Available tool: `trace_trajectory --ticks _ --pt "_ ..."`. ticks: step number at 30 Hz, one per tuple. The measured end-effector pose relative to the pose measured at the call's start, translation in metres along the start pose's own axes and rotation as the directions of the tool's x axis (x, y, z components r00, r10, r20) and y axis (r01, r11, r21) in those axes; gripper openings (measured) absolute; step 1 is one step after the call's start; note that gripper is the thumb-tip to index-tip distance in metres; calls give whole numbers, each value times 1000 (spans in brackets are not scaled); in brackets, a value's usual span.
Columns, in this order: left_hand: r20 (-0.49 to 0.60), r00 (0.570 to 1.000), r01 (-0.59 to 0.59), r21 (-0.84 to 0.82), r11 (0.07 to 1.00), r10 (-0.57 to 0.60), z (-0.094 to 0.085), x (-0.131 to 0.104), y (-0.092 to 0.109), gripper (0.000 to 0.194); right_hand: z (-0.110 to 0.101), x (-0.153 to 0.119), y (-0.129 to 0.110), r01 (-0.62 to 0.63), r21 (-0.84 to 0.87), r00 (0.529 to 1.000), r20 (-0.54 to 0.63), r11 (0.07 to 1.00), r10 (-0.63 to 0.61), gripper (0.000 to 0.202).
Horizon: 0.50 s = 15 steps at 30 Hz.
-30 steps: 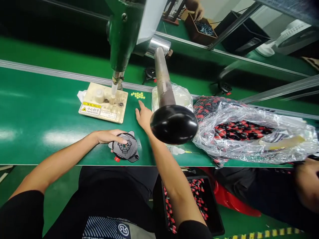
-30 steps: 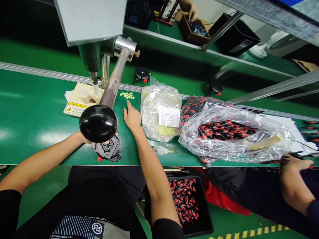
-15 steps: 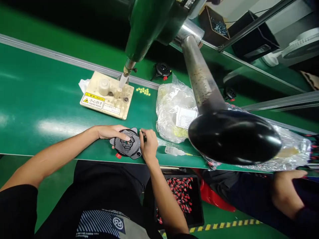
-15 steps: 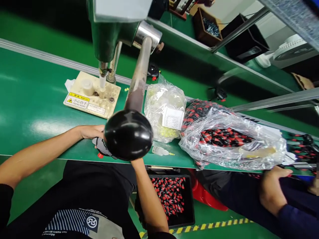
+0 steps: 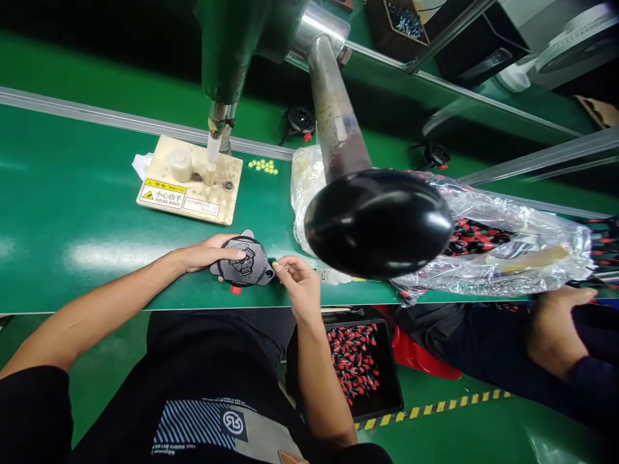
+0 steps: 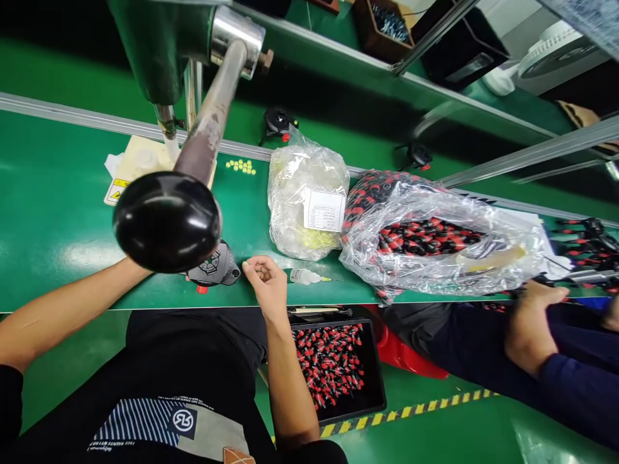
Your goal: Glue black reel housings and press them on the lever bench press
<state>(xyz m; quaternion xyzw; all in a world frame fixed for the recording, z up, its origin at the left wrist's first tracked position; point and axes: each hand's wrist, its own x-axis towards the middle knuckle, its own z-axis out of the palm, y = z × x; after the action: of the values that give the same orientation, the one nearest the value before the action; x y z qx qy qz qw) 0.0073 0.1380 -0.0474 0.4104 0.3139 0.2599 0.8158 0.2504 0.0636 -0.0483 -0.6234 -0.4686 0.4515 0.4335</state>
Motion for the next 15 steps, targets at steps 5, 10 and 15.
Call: trace_trajectory --ticks 5,10,15 --pt "-77 997 -17 -20 1000 15 6 -2 -6 45 -2 -15 -21 -112 258 993 47 960 104 30" --pt "-48 998 -37 12 999 37 5 -2 -10 44 4 -15 -24 -108 274 994 28 956 104 30" --pt "-11 998 -53 88 995 55 4 -1 -11 51 9 -15 -18 -93 235 996 18 968 91 31"
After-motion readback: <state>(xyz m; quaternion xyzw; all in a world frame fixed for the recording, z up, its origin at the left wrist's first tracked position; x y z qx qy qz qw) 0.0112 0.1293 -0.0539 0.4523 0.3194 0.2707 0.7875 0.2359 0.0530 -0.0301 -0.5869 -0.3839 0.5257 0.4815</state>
